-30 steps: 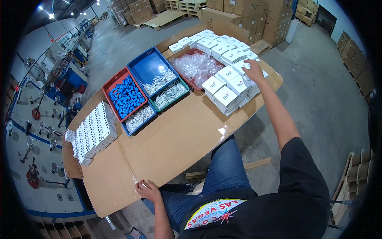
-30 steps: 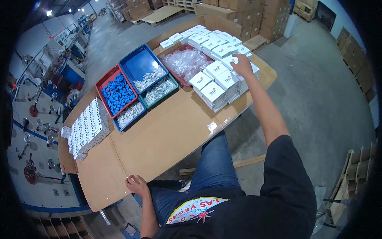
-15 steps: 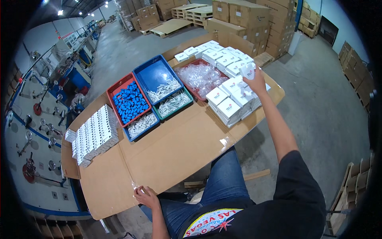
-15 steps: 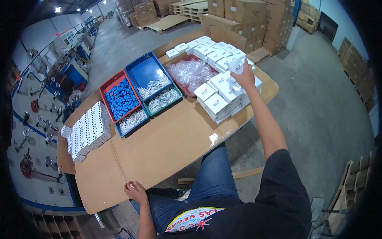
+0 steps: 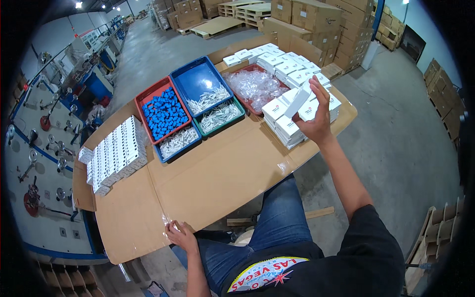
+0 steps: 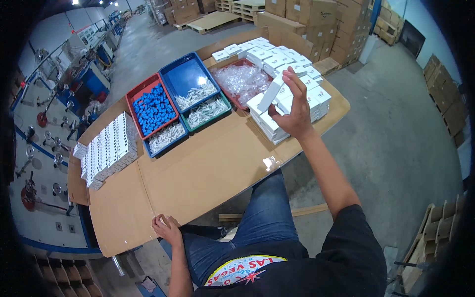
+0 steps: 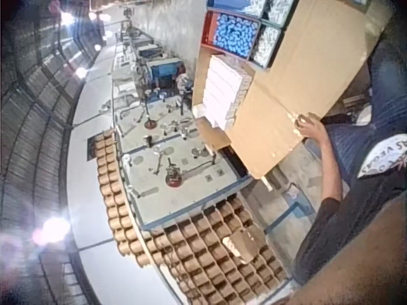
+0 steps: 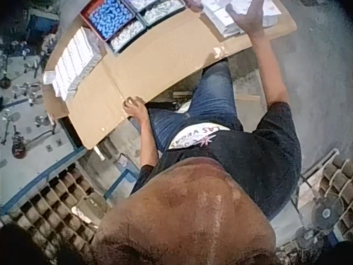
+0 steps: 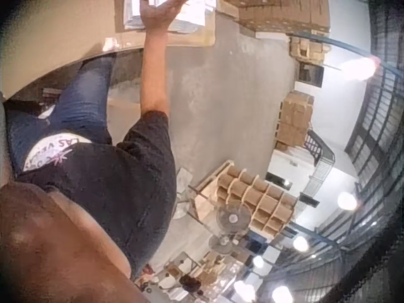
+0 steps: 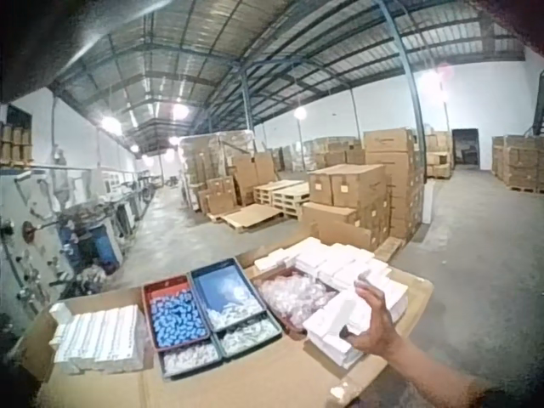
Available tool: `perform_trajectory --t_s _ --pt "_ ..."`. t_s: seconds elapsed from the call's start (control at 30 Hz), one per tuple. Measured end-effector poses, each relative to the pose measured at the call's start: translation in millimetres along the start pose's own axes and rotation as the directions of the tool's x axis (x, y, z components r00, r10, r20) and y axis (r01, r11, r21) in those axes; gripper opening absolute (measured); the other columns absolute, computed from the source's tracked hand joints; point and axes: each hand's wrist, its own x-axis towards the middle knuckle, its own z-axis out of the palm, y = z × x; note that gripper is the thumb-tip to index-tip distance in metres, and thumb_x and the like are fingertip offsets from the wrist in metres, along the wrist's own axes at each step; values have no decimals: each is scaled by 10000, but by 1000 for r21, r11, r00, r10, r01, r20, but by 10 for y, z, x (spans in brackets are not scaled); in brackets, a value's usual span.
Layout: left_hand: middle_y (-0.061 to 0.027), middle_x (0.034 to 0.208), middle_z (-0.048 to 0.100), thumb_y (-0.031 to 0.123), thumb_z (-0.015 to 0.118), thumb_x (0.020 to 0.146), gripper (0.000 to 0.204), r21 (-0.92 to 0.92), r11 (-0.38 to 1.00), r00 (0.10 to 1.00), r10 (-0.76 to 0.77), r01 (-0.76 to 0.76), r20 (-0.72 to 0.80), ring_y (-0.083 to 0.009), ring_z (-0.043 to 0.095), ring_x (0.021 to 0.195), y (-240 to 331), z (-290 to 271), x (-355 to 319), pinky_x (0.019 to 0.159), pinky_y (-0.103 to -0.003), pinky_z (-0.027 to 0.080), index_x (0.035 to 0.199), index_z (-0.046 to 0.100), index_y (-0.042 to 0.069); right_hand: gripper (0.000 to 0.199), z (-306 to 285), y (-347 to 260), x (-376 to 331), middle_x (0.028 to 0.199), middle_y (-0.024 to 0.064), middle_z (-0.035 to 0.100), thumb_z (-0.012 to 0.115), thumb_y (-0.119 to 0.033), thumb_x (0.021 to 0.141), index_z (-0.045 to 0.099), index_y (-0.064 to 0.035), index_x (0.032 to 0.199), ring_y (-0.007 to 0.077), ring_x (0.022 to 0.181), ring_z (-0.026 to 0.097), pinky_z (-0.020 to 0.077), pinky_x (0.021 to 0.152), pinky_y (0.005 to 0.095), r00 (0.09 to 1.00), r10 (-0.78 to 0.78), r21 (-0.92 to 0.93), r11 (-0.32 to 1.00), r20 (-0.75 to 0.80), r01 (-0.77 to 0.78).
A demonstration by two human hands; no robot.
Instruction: The person assembles small electrical components by inserting white plastic pieces into a white rectangular housing. They then place a blue plastic cap into the assembly and close the housing. The person repeats this process for multiple units, stacking the finished products on the table.
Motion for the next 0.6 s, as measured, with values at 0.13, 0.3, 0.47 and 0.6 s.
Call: perform_trajectory --t_s 0.13,0.3,0.47,0.6 --pt "-183 1458 480 240 659 971 420 -52 999 1000 -16 16 -4 -389 414 1420 -31 -29 14 1169 -533 307 1338 561 60 923 145 -172 -2 1492 203 479 856 -8 680 410 -17 1488 413 1448 450 428 1181 499 998 -41 29 999 -43 43" --pt "-170 1430 498 200 656 965 388 -113 993 999 -31 28 -29 -380 447 1378 -78 1 30 1155 -521 319 1313 573 51 934 203 -768 -156 1421 186 558 867 -160 783 377 25 1555 282 1310 564 460 1101 413 860 359 343 806 363 -482" --pt "-183 1340 553 198 634 1009 340 -315 939 986 -161 141 -39 -335 529 1265 -84 14 137 1086 -444 411 1283 587 2 695 330 -1429 -268 1406 167 599 701 -278 965 441 66 1510 220 1296 582 445 1104 369 573 468 645 9 672 -764" --pt "-169 1272 616 228 601 1045 362 -583 761 949 -308 284 59 -270 586 1187 183 -77 243 1012 -381 474 1310 589 -18 614 490 -1737 -383 1349 162 640 645 -284 1004 491 78 1475 202 1259 598 454 1087 349 484 447 581 -105 752 -807"
